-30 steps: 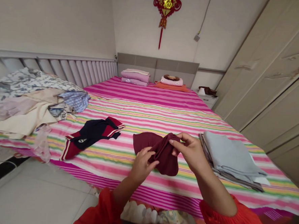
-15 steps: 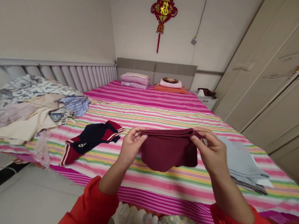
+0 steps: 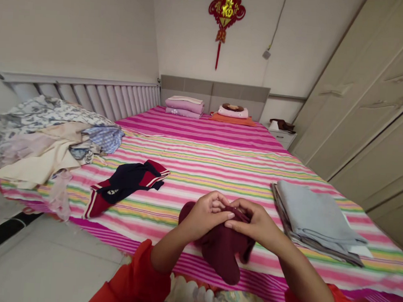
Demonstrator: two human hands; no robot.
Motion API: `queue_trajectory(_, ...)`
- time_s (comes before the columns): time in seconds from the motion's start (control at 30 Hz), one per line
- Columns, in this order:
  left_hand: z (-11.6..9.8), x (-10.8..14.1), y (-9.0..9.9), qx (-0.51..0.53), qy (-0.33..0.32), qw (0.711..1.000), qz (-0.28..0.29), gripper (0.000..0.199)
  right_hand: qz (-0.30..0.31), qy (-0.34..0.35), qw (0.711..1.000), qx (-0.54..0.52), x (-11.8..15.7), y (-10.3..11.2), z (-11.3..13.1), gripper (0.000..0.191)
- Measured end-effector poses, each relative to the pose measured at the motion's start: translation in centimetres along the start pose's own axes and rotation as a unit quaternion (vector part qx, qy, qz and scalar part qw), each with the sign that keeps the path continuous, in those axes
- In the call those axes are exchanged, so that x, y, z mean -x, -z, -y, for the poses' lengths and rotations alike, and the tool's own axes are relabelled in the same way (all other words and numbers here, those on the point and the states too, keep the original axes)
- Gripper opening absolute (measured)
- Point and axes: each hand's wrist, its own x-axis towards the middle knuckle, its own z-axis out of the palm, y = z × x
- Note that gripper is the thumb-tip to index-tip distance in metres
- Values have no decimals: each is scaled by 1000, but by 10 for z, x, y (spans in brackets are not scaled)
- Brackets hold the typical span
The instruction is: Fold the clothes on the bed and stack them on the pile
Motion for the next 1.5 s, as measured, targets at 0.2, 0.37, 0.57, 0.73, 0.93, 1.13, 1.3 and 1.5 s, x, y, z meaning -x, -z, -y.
queue_trajectory(0.2, 27, 15, 19, -16, -4, 1000, 19, 39, -2, -13, 996, 85, -9, 13, 20, 32)
queue_trajectory(0.37, 71, 20, 40, -199, -34, 977, 61, 43, -59, 27, 998, 15, -13, 41, 55, 29)
queue_trajectory(0.57, 87, 9, 66, -254, 2, 966, -39, 36, -257, 33, 962, -84, -10, 67, 70, 37)
queue_trajectory(0.73, 47, 19, 96, -194, 72, 978, -33, 35, -317, -8, 945, -84, 11, 83, 65, 38)
queue_trajectory(0.93, 2, 44, 147, -174, 224, 955, 92, 28, -319, -86, 938, -101, 34, 90, 37, 36)
queue_trajectory(1.13, 87, 39, 157, -144, 266, 948, -96, 43, -243, -201, 947, -64, 34, 51, -65, 52)
queue_trajectory(1.3, 157, 60, 148, -139, 216, 938, -233, 53, -245, -195, 949, -34, 62, 20, -117, 49)
queue_trajectory(1.5, 172, 84, 134, -153, 196, 928, -278, 54, -269, -190, 943, -46, 83, 17, -115, 42)
